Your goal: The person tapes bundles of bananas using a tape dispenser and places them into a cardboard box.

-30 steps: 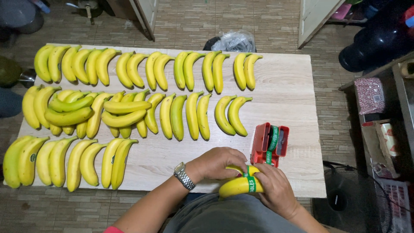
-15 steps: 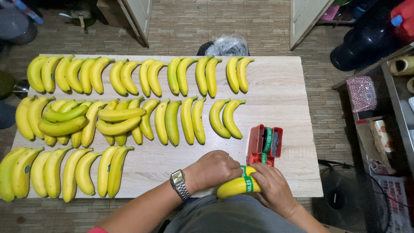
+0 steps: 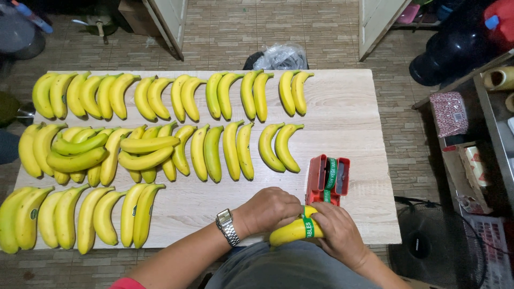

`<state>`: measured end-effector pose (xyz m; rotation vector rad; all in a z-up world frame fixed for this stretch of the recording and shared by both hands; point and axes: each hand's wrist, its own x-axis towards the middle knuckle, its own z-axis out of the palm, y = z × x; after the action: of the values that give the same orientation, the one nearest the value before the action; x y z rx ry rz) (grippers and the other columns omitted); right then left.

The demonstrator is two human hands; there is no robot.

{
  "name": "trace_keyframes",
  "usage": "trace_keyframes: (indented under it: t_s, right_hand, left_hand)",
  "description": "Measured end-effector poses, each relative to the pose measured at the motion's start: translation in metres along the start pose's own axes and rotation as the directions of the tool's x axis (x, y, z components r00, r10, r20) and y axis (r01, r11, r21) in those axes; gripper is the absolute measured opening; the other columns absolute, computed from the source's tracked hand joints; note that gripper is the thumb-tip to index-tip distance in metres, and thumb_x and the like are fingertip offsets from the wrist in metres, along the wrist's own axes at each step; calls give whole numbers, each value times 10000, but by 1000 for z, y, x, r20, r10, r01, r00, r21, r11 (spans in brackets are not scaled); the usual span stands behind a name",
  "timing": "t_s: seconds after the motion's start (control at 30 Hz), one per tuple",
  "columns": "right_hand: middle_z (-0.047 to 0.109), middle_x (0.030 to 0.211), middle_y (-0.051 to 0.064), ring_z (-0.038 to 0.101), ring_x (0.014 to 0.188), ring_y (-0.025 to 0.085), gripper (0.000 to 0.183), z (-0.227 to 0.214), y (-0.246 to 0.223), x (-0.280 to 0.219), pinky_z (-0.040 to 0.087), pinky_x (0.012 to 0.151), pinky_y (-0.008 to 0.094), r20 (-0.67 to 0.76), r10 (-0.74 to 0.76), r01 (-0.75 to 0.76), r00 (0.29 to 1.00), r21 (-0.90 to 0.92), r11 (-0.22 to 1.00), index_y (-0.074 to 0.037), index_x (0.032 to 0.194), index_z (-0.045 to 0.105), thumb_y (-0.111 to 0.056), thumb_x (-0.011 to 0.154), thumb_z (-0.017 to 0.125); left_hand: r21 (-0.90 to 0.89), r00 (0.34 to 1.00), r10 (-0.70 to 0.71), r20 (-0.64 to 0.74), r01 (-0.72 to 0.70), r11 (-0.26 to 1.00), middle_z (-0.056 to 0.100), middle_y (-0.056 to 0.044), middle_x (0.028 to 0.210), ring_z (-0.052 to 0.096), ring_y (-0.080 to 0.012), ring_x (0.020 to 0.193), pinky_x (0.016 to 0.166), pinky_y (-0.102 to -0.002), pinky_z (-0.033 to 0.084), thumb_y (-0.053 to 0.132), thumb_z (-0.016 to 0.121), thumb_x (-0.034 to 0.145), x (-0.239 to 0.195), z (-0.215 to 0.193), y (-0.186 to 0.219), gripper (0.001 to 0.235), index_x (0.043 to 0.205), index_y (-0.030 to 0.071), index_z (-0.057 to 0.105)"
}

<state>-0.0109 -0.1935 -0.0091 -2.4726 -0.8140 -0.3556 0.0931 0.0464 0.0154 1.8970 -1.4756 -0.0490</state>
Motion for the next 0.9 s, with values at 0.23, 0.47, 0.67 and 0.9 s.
trace_keyframes:
  t_s: [0.23,0.47,0.67,0.9]
  right_hand:
    - [610,1329,249,649,1130,390,571,2,5,-6,530,921,507,-4,-59,59,998,-58,997,-93,1336,404,-403,958,699]
    - [620,1336,222,649,1138,387,558,5,6,-8,527,929,503,17,-29,30,999,-36,999,-78,1294,465,-430,939,712]
    - [624,1326,229,658,1139,381,569,5,5,-9,545,914,510,39,-17,19,999,-38,999,-92,1318,445,-427,941,708]
    - [619,1344,228,655,1148,382,662,8,9,-13,541,930,522,37,-35,37,999,-68,997,-108,1350,413,-401,892,792]
  left_hand:
    - [-218,947,-318,-39,303,928,770,-54,1007,717,-234,901,710,-380,558,176,613,944,3,6,10,178,999,102,765]
    - [-131,975,-211,68,219,967,742,-69,1065,704,-284,919,720,-425,546,200,593,981,7,-4,8,182,1107,123,699]
    - [13,987,-60,151,59,998,719,-41,908,695,-263,766,552,-415,518,162,702,908,8,-1,1,82,981,125,693]
    - [-137,958,-268,103,281,950,717,-86,1006,679,-285,848,656,-411,517,158,592,984,1,11,-1,165,1074,92,714]
